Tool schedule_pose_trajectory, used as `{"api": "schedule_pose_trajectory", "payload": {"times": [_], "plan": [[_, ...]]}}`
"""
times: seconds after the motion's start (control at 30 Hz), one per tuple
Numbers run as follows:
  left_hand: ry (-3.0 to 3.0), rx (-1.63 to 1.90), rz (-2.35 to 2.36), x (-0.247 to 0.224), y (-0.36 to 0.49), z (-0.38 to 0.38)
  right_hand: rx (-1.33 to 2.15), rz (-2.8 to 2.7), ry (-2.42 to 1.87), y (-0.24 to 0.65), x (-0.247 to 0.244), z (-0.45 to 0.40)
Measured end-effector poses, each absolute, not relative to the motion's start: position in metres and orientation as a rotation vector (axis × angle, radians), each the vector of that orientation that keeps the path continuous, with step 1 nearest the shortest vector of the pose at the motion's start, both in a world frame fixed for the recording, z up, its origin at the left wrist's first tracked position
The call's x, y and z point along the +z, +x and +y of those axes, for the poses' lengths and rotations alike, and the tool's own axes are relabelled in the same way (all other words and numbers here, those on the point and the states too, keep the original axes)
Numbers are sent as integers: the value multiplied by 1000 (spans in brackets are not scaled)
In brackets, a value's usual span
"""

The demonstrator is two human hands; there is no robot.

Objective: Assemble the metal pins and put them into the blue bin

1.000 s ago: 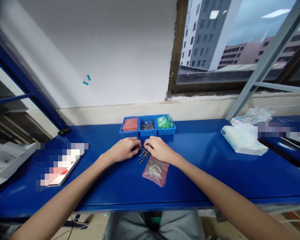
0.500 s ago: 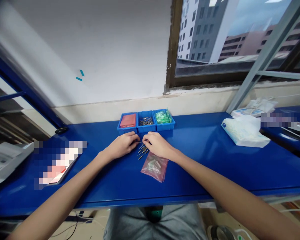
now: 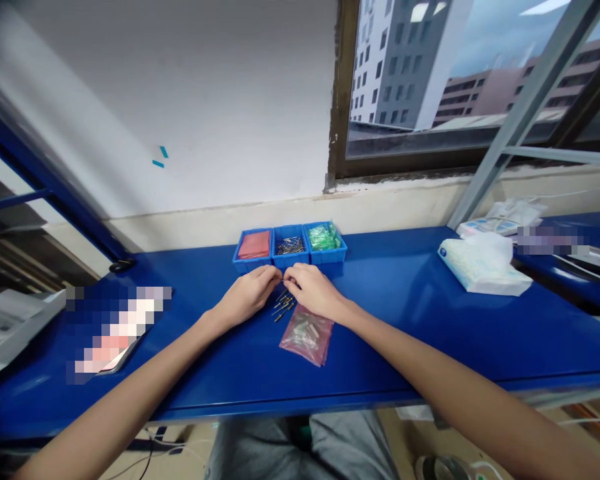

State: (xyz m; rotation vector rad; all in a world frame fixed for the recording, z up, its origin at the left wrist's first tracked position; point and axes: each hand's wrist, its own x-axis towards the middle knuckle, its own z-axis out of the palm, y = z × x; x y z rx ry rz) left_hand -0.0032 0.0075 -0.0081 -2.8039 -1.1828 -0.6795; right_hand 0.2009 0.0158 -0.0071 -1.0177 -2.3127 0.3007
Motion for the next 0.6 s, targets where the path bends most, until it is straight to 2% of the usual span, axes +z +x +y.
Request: {"api": "schedule_pose_trajectory", "payload": {"times": [0.3,0.6], "plan": [[-2660,-1019,-1085,-7,-5,9,393,-2168,-1013,200,-10,18],[-2600,-992,-1064,-4,-3,5,538,-2097,-934,197,5,7]]}}
